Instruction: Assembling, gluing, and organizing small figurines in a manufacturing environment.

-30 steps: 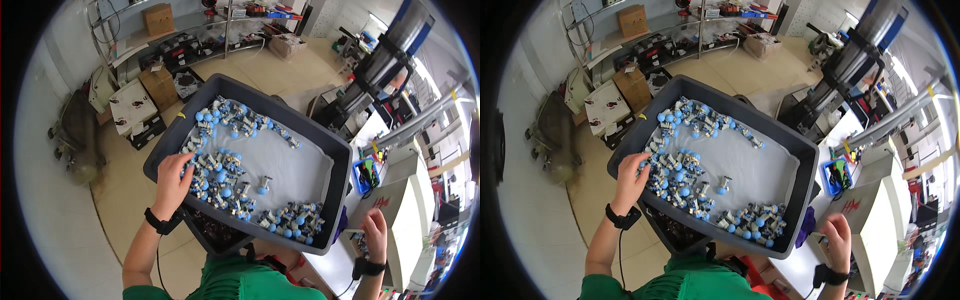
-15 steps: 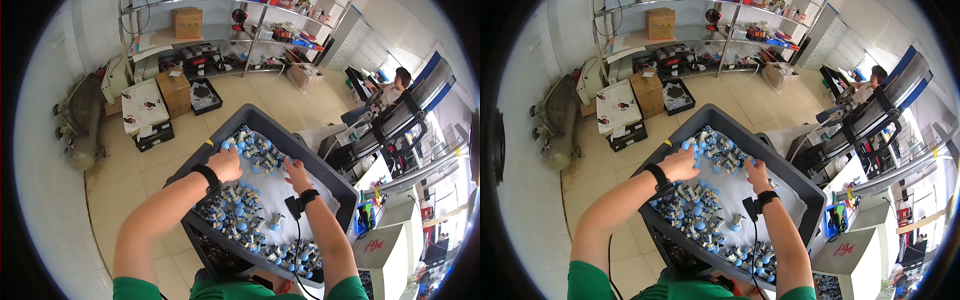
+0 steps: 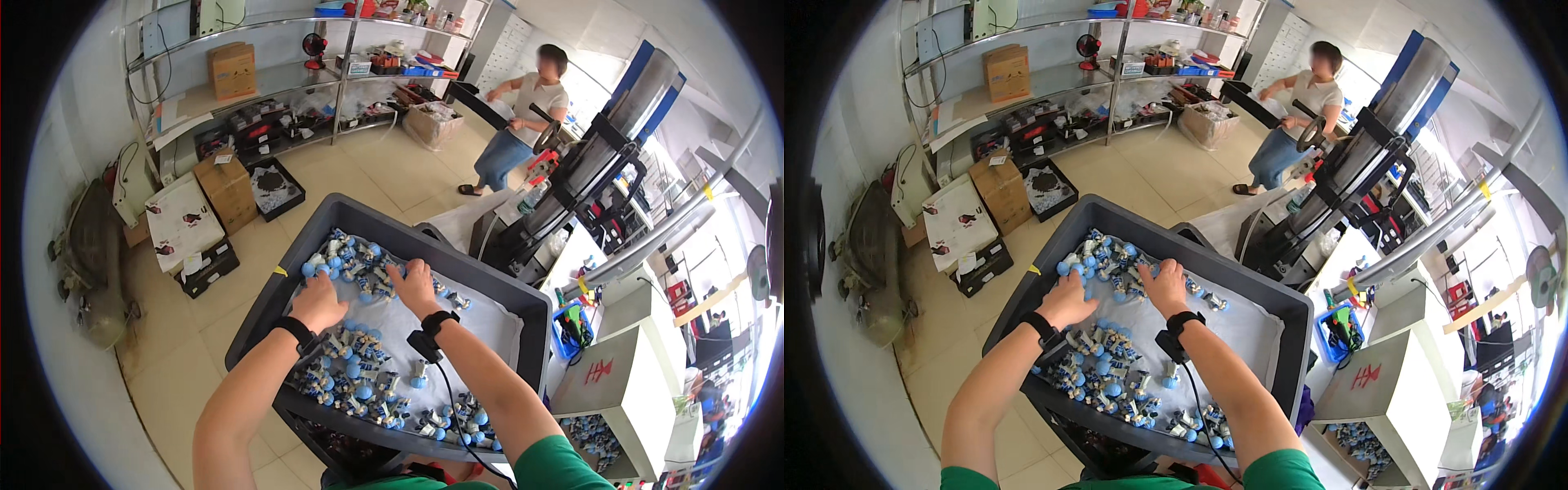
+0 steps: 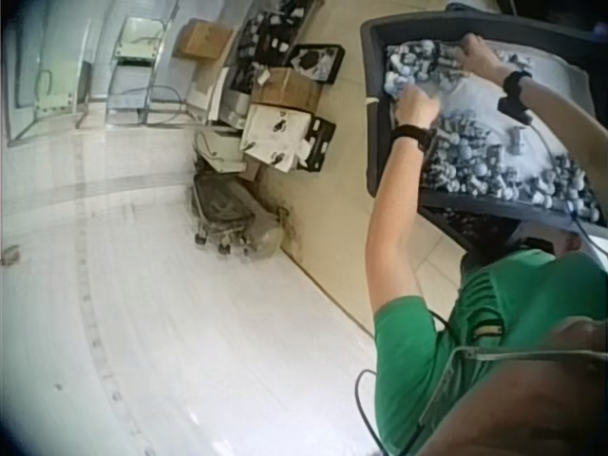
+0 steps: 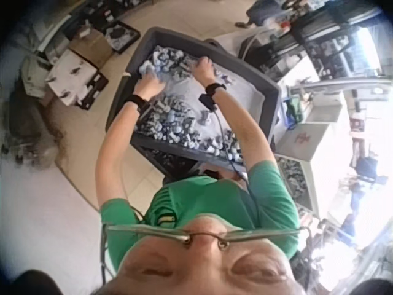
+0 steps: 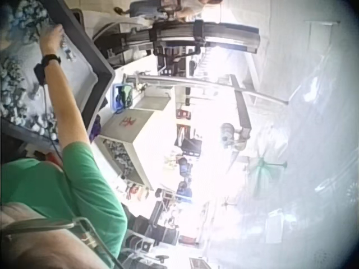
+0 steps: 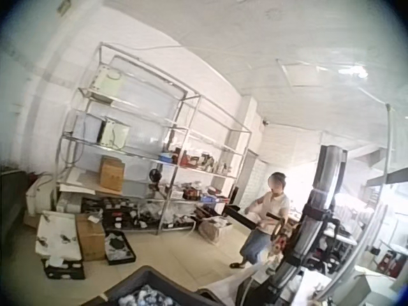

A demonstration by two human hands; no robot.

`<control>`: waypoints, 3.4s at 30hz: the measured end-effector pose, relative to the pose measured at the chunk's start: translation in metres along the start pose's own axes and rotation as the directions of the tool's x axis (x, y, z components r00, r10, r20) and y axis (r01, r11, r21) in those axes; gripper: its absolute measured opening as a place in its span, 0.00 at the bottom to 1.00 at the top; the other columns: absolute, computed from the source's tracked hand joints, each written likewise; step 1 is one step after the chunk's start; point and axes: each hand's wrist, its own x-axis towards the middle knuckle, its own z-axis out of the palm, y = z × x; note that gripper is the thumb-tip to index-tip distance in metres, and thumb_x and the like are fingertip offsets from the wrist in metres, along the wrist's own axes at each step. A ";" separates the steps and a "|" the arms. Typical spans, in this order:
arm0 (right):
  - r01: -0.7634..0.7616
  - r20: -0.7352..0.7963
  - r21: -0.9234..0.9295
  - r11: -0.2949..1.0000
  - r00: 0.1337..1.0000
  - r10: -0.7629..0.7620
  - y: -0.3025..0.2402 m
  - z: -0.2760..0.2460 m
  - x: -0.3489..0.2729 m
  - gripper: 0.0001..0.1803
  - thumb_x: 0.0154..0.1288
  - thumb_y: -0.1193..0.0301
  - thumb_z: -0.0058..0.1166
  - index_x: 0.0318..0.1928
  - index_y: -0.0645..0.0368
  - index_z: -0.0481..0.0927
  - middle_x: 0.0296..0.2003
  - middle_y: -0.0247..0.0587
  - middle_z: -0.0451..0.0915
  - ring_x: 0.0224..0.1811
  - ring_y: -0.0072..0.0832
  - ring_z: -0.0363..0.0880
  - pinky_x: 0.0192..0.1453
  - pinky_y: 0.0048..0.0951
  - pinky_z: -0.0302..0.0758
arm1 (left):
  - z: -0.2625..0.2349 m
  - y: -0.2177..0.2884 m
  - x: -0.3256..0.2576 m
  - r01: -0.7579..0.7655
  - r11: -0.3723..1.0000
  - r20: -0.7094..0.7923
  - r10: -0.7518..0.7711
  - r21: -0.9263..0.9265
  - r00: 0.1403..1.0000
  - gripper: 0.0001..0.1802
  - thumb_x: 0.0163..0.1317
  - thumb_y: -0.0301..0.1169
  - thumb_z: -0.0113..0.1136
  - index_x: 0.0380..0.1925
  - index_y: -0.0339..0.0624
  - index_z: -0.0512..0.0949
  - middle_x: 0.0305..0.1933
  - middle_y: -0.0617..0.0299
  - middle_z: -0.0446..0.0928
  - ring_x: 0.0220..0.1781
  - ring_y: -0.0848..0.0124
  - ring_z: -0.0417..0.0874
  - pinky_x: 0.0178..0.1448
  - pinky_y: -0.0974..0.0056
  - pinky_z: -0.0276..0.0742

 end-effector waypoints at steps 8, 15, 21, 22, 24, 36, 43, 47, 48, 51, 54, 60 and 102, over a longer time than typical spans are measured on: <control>-0.052 0.149 -0.182 0.982 0.986 0.080 -0.022 -0.009 0.005 0.37 0.57 0.40 0.53 0.57 0.55 0.71 0.54 0.53 0.72 0.60 0.55 0.67 0.61 0.49 0.66 | -0.004 -0.019 -0.001 0.013 0.990 0.040 -0.019 0.139 0.999 0.39 0.56 0.50 0.59 0.53 0.22 0.65 0.51 0.36 0.74 0.54 0.46 0.77 0.56 0.50 0.74; 0.011 0.179 0.076 0.997 0.983 -0.025 -0.027 0.014 0.012 0.39 0.57 0.39 0.53 0.59 0.54 0.70 0.56 0.51 0.72 0.61 0.51 0.68 0.61 0.49 0.66 | 0.015 -0.035 0.020 0.119 0.989 -0.044 -0.123 -0.083 0.991 0.45 0.53 0.48 0.62 0.60 0.24 0.58 0.59 0.33 0.67 0.61 0.45 0.70 0.64 0.52 0.67; 0.103 0.182 0.224 0.969 0.973 -0.146 -0.034 0.022 0.010 0.41 0.56 0.44 0.58 0.58 0.65 0.68 0.56 0.63 0.69 0.59 0.53 0.68 0.62 0.42 0.67 | 0.014 -0.024 0.017 0.073 0.957 -0.011 -0.080 -0.280 0.997 0.58 0.49 0.50 0.65 0.67 0.24 0.44 0.65 0.30 0.56 0.68 0.39 0.58 0.71 0.51 0.55; 0.115 0.165 0.254 0.960 0.973 -0.160 -0.035 0.027 0.010 0.42 0.56 0.43 0.58 0.59 0.65 0.67 0.56 0.64 0.68 0.59 0.53 0.68 0.62 0.42 0.66 | 0.016 -0.025 0.020 0.105 0.956 0.028 -0.102 -0.274 0.994 0.59 0.48 0.50 0.65 0.67 0.23 0.44 0.66 0.29 0.55 0.69 0.39 0.56 0.72 0.52 0.53; 0.100 0.161 0.312 0.945 0.974 -0.156 -0.035 0.036 0.014 0.47 0.54 0.42 0.60 0.63 0.67 0.63 0.56 0.68 0.66 0.61 0.54 0.66 0.64 0.41 0.65 | 0.023 -0.029 0.023 0.127 0.923 -0.014 -0.142 -0.363 0.990 0.58 0.48 0.50 0.65 0.67 0.23 0.44 0.66 0.29 0.55 0.69 0.39 0.55 0.72 0.52 0.53; -0.189 0.357 0.390 0.901 0.933 0.040 -0.029 0.041 0.044 0.49 0.51 0.41 0.62 0.62 0.64 0.62 0.48 0.47 0.71 0.44 0.32 0.75 0.39 0.38 0.78 | 0.017 -0.028 0.028 0.211 0.790 0.044 -0.227 -0.576 0.973 0.57 0.48 0.49 0.67 0.68 0.30 0.46 0.66 0.33 0.53 0.66 0.49 0.61 0.62 0.57 0.67; -0.357 0.660 0.351 0.866 0.750 0.042 -0.055 0.028 0.042 0.53 0.51 0.37 0.59 0.62 0.70 0.61 0.36 0.41 0.72 0.39 0.25 0.73 0.37 0.38 0.77 | 0.025 -0.032 0.029 0.272 0.690 0.082 -0.296 -0.670 0.952 0.54 0.47 0.48 0.67 0.65 0.26 0.51 0.67 0.37 0.52 0.64 0.53 0.63 0.58 0.51 0.69; -0.356 0.596 0.408 0.841 0.801 0.050 -0.063 0.034 0.046 0.55 0.48 0.37 0.61 0.61 0.74 0.63 0.54 0.58 0.72 0.57 0.39 0.70 0.42 0.37 0.76 | 0.024 -0.032 0.027 0.288 0.689 0.088 -0.310 -0.665 0.947 0.49 0.47 0.46 0.67 0.61 0.25 0.58 0.65 0.38 0.55 0.63 0.56 0.65 0.58 0.55 0.70; -0.367 0.595 0.406 0.837 0.802 0.062 -0.059 0.035 0.049 0.55 0.48 0.37 0.61 0.61 0.74 0.63 0.54 0.58 0.72 0.57 0.39 0.70 0.42 0.37 0.76 | 0.028 -0.028 0.028 0.230 0.733 0.003 -0.297 -0.640 0.955 0.46 0.48 0.45 0.67 0.60 0.26 0.60 0.63 0.40 0.60 0.60 0.57 0.67 0.56 0.56 0.71; -0.465 0.645 0.585 0.665 0.763 -0.034 -0.048 0.043 0.058 0.54 0.50 0.37 0.59 0.62 0.72 0.63 0.54 0.52 0.72 0.57 0.39 0.70 0.42 0.38 0.77 | 0.037 -0.031 0.033 0.103 0.602 -0.024 -0.199 -0.792 0.980 0.40 0.49 0.41 0.67 0.57 0.28 0.62 0.54 0.46 0.70 0.54 0.61 0.73 0.54 0.60 0.72; -0.460 0.673 0.586 0.667 0.735 -0.083 -0.049 0.048 0.063 0.49 0.56 0.39 0.56 0.64 0.67 0.62 0.53 0.49 0.74 0.54 0.35 0.72 0.40 0.36 0.78 | 0.005 -0.014 0.011 0.219 0.422 0.164 -0.163 -0.880 0.973 0.29 0.54 0.39 0.64 0.52 0.38 0.66 0.41 0.61 0.71 0.40 0.69 0.72 0.47 0.66 0.69; -0.564 0.769 0.476 0.674 0.639 -0.008 -0.064 0.034 0.070 0.52 0.55 0.37 0.55 0.68 0.63 0.58 0.68 0.49 0.58 0.69 0.41 0.57 0.53 0.47 0.73 | 0.004 -0.016 0.016 0.318 0.344 0.236 -0.260 -0.883 0.936 0.29 0.57 0.40 0.62 0.55 0.42 0.64 0.55 0.63 0.68 0.57 0.70 0.64 0.61 0.55 0.58; -0.480 0.649 0.758 0.442 0.621 -0.439 -0.029 0.063 0.060 0.25 0.62 0.56 0.59 0.54 0.56 0.74 0.43 0.38 0.80 0.43 0.26 0.78 0.45 0.32 0.77 | 0.017 0.000 0.035 0.194 0.327 0.217 0.037 -0.925 0.975 0.47 0.53 0.17 0.64 0.68 0.56 0.49 0.57 0.59 0.68 0.55 0.63 0.76 0.53 0.55 0.80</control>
